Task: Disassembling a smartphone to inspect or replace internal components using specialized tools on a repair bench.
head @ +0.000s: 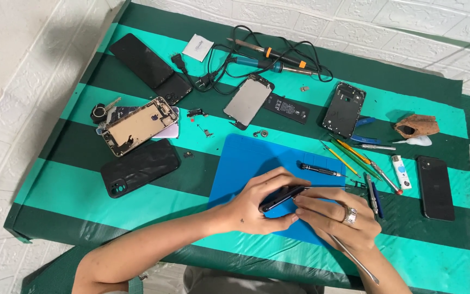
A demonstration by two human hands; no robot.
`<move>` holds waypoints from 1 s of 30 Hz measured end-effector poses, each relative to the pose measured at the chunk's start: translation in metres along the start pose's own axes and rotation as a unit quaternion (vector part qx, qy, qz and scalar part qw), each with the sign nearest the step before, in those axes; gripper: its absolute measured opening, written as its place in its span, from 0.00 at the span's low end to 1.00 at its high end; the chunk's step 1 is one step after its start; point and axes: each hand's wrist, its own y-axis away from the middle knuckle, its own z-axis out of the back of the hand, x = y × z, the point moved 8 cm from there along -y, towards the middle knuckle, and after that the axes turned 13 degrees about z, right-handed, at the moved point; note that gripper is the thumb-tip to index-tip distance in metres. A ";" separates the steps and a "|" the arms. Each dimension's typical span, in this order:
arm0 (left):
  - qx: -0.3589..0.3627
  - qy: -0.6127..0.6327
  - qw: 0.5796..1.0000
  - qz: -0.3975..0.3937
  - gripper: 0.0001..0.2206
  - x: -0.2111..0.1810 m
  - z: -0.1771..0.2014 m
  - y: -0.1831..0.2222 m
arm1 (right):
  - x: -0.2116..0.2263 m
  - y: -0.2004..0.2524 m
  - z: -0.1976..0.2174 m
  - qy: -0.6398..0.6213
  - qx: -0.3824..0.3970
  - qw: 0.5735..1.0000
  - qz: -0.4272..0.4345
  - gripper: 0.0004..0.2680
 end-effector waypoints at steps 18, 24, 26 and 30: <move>0.007 -0.038 0.999 0.000 0.22 0.010 -0.007 0.003 | 0.017 -0.003 -0.006 0.063 0.086 0.993 0.048 0.03; -0.001 -0.057 0.998 -0.005 0.21 0.007 -0.007 0.003 | 0.015 -0.001 -0.007 0.043 0.055 0.997 0.037 0.03; -0.004 -0.063 0.998 -0.002 0.21 0.008 -0.008 0.003 | 0.014 0.001 -0.008 0.046 0.058 0.997 0.038 0.03; -0.004 -0.061 0.998 0.026 0.24 0.012 -0.007 0.004 | 0.015 -0.008 -0.003 -0.009 0.033 0.999 0.028 0.03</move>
